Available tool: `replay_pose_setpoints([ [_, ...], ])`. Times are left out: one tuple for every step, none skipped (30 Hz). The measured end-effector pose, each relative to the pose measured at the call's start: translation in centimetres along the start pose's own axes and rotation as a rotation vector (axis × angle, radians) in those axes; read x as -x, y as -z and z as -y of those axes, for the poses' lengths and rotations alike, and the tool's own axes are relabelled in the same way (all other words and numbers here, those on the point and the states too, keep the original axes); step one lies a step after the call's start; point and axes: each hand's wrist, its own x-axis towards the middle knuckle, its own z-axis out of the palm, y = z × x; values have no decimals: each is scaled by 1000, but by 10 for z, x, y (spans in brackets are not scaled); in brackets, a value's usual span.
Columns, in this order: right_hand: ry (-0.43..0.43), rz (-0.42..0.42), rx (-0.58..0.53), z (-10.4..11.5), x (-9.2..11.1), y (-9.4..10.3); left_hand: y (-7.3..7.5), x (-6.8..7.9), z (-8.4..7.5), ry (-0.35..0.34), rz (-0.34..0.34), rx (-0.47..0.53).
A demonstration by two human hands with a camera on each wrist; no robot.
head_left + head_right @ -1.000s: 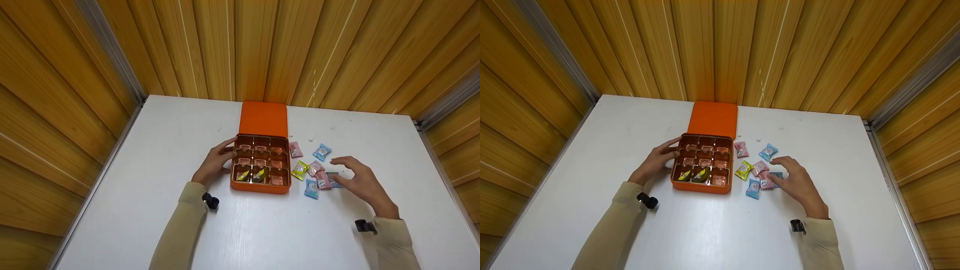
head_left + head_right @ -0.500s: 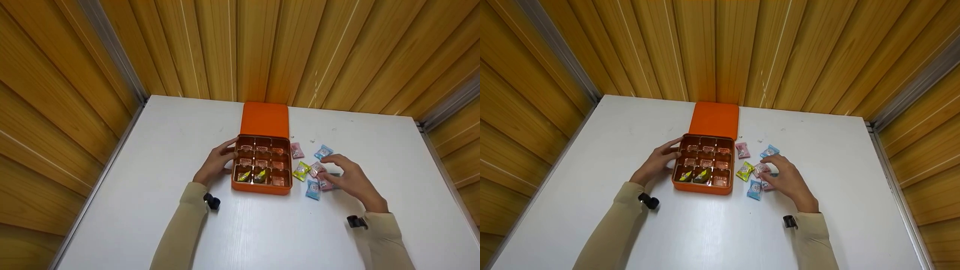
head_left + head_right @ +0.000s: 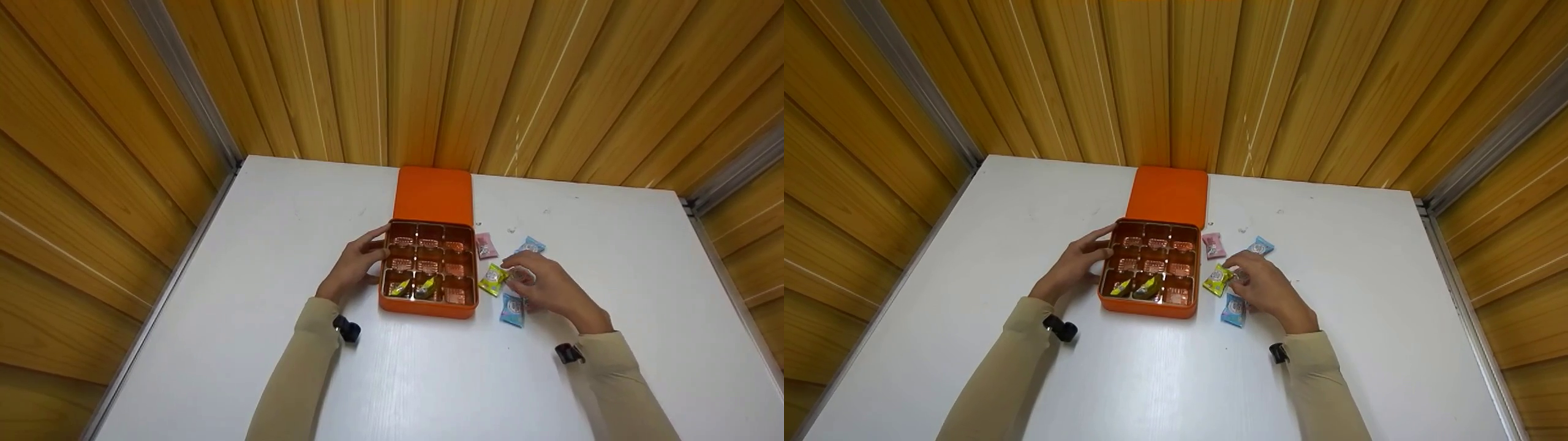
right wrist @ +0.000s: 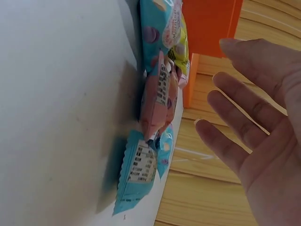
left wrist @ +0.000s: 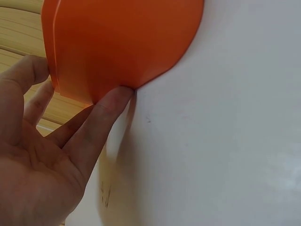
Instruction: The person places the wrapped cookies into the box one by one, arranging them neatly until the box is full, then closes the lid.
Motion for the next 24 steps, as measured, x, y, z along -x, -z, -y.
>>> replay_pose_setpoints([
  [6,10,9,0,-2,-1,0,0,0,-4,0,-2],
  [11,24,20,0,-3,-1,0,0,0,-6,1,-6],
  [15,37,29,1,-5,-2,0,0,0,-8,1,-11],
  [17,52,38,1,-6,-2,0,0,0,-10,2,-15],
  [16,66,42,1,-8,-2,1,0,0,-12,3,-19],
  [10,81,47,2,-9,-3,1,0,0,-12,3,-19],
  [5,97,51,3,-10,-3,1,0,0,-12,3,-19],
  [3,114,56,4,-11,-4,1,0,1,-12,3,-17],
  [-2,129,63,5,-12,-4,1,0,1,-13,4,-16],
  [-3,144,74,5,-14,-5,1,0,1,-14,4,-12],
  [-2,157,82,6,-15,-6,0,0,1,-16,4,-12],
  [1,170,97,6,-16,-7,0,0,1,-17,3,-10],
  [1,183,109,6,-18,-7,0,0,1,-18,2,-10],
  [6,195,120,6,-19,-8,0,0,1,-18,1,-11],
  [8,204,130,6,-20,-9,0,1,1,-17,1,-13],
  [16,212,141,6,-21,-10,0,1,0,-17,0,-17],
  [23,220,148,6,-22,-10,0,1,0,-16,-2,-23],
  [30,228,155,6,-23,-11,0,1,0,-16,-3,-26],
  [42,234,160,5,-24,-11,0,1,-1,-16,-3,-29],
  [61,235,168,5,-24,-12,0,1,-1,-16,-3,-32],
  [74,237,177,4,-25,-12,0,1,-1,-16,-4,-33],
  [89,239,185,4,-26,-13,0,1,-1,-15,-6,-33],
  [101,242,189,4,-26,-14,0,1,-2,-15,-7,-34],
  [109,244,191,4,-27,-14,0,2,-2,-16,-7,-34],
])
